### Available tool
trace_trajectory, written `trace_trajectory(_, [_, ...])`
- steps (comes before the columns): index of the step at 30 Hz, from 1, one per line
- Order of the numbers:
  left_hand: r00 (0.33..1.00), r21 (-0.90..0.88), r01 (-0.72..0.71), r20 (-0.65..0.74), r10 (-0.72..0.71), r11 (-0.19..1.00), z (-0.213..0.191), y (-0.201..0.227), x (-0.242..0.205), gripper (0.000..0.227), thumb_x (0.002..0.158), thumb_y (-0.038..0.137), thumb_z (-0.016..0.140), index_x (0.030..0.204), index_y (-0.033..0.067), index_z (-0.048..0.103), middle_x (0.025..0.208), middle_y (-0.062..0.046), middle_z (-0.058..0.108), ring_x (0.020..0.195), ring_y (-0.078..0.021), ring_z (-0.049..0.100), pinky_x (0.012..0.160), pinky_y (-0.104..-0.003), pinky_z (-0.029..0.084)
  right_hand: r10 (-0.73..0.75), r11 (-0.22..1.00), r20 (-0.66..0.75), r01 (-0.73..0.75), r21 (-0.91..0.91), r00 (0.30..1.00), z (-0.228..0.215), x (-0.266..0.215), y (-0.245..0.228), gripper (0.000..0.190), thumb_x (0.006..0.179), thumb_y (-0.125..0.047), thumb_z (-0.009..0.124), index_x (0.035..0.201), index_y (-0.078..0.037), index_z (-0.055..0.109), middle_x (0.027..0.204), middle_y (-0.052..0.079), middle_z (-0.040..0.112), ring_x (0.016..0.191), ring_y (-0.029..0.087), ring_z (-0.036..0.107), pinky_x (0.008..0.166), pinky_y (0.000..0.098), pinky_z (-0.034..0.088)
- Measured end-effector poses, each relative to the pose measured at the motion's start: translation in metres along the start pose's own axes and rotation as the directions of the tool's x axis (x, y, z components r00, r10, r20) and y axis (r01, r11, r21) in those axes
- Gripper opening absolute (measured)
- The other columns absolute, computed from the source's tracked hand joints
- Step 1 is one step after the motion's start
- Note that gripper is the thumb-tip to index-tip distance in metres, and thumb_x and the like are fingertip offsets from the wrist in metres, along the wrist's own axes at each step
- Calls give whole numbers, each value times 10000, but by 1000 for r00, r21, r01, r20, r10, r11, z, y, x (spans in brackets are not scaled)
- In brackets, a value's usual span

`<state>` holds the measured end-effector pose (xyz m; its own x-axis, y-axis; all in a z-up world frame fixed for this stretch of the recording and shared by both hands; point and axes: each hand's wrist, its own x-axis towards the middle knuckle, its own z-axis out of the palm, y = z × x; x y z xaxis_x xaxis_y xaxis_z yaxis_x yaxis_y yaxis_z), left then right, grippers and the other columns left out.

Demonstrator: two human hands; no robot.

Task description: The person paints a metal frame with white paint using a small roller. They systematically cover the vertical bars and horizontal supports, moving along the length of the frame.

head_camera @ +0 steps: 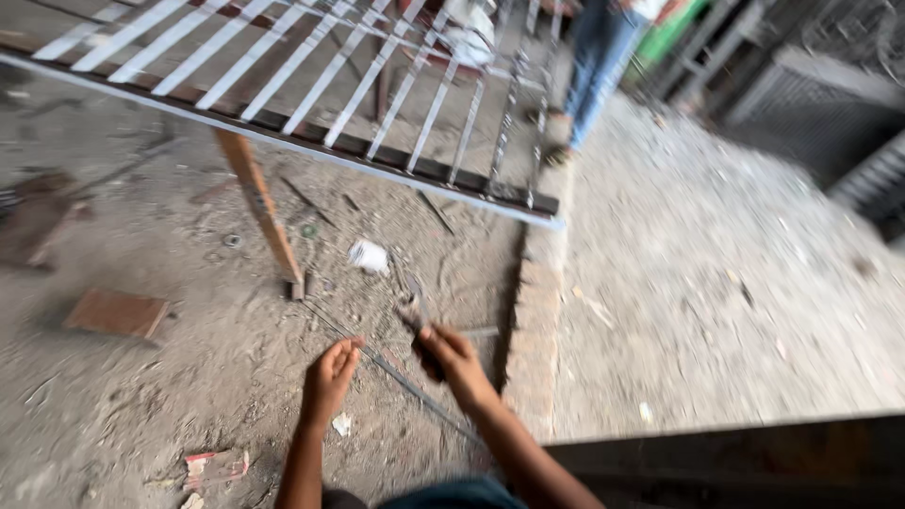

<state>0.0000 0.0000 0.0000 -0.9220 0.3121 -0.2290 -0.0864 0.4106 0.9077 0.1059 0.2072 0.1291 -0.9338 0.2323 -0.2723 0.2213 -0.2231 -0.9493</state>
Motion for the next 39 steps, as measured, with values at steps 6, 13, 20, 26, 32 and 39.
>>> trace_trajectory(6, [954, -117, -291, 34, 297, 949, -87, -47, 120, 343, 970, 296, 627, 1233, 91, 711, 1205, -31, 758, 1150, -205, 714, 954, -322, 545, -83, 995, -318, 98, 30, 945, 14, 52, -6, 384, 992, -343, 602, 1171, -10, 669, 797, -18, 639, 572, 51, 468, 494, 225, 347])
trace_trajectory(13, [966, -121, -125, -243, 93, 985, -156, -46, 248, 393, 1080, 453, 546, 1136, 105, 719, 1115, -62, 765, 1004, -203, 731, 870, -329, 560, -70, 981, -583, 163, 108, 809, 46, 81, -9, 315, 973, -317, 602, 1156, -75, 687, 789, -34, 625, 591, 48, 480, 518, 219, 365])
trace_trajectory(20, [879, 81, -475, -1, 476, 876, -106, 36, 279, 372, 1011, 461, 600, 1108, 137, 756, 1033, -64, 791, 973, -196, 738, 822, -353, 560, -104, 978, -635, 195, 74, 765, 44, 81, 13, 275, 993, -316, 646, 987, -41, 660, 754, -31, 556, 598, 49, 463, 508, 234, 345])
trace_trajectory(26, [818, 248, -575, 165, 550, 780, -90, 95, 295, 270, 989, 391, 629, 1121, 188, 749, 1104, -35, 777, 999, -216, 747, 803, -324, 588, -99, 988, -722, 155, 12, 684, 32, 84, -2, 275, 995, -311, 632, 980, -39, 668, 734, -15, 563, 582, 55, 481, 500, 241, 359])
trace_trajectory(32, [550, 494, -763, 156, 821, 417, -71, 144, 364, 601, 947, 416, 701, 1399, 57, 536, 1456, -207, 549, 1247, -336, 601, 1000, -442, 525, -199, 978, -761, 173, -116, 618, 1, 88, -31, 303, 1033, -301, 602, 999, -5, 656, 785, -11, 600, 600, 46, 477, 513, 242, 372])
trace_trajectory(39, [562, 633, -677, 115, 819, 375, -25, 188, 437, 738, 1022, 588, 584, 1505, 39, 480, 1627, -262, 361, 1455, -430, 383, 1162, -559, 352, -207, 978, -784, 132, -160, 585, -82, 90, -52, 342, 1024, -266, 592, 1229, -2, 666, 810, -2, 627, 558, 49, 460, 482, 234, 362])
